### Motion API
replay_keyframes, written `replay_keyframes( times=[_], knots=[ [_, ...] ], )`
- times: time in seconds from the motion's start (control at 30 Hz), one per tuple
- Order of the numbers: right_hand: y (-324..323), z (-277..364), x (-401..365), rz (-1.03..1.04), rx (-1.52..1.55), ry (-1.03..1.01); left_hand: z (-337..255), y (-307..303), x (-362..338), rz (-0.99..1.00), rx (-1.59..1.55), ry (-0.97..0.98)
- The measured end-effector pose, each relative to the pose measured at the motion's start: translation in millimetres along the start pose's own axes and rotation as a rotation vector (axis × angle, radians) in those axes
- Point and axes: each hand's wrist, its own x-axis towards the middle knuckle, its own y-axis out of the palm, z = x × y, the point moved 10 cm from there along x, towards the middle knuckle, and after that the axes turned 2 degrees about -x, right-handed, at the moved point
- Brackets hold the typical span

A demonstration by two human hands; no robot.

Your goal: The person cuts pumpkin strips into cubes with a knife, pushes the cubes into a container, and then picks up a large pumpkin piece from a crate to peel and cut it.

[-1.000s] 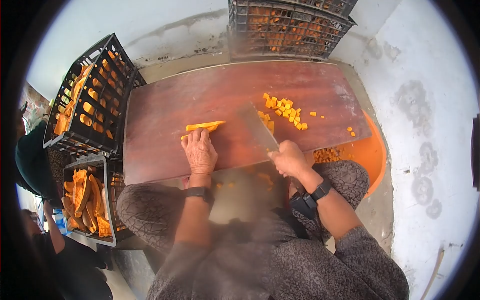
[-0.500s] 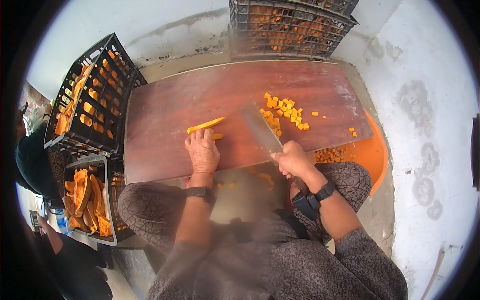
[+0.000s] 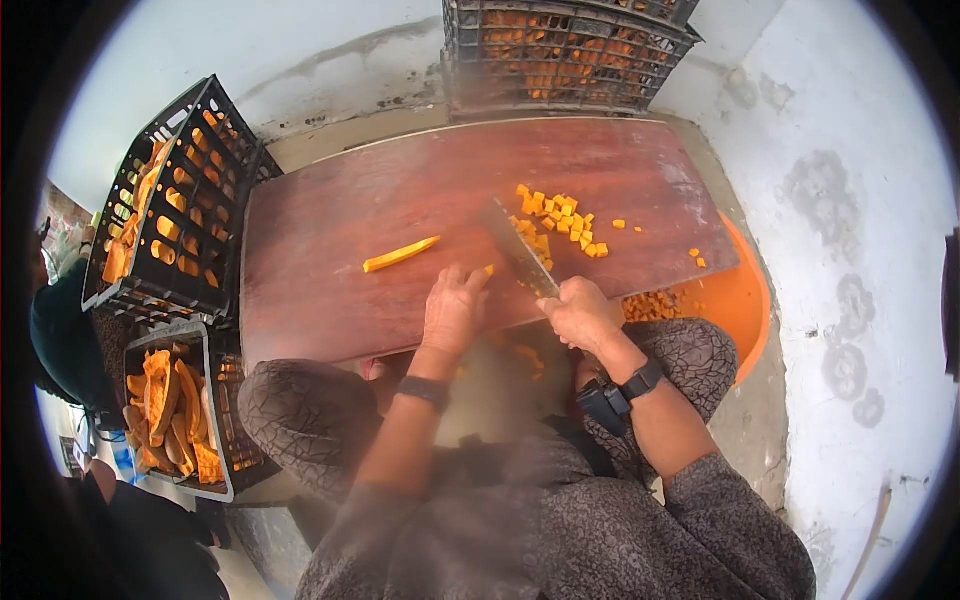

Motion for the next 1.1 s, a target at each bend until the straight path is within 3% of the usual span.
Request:
replay_keyframes(
  times=[0.2,0.27,0.4,0.47,0.73,1.1],
  knots=[
    [4,-5,-5,0.049,0.125,0.089,-8,-5,-7,-0.089,0.006,0.082],
    [2,-1,-2,-0.063,0.022,-0.048,-7,-6,-8,-0.098,-0.013,0.07],
    [-2,21,-17,-0.07,-0.01,-0.159,-7,-2,-8,-0.141,-0.07,0.08],
    [-10,42,-27,-0.18,-0.195,-0.33,-9,0,-8,-0.154,-0.084,0.095],
    [-14,43,-32,-0.118,-0.255,-0.232,-20,5,0,0.004,-0.053,0.099],
    [-8,38,-34,-0.113,-0.22,-0.208,-16,12,-5,-0.091,0.01,0.12]
  ],
)
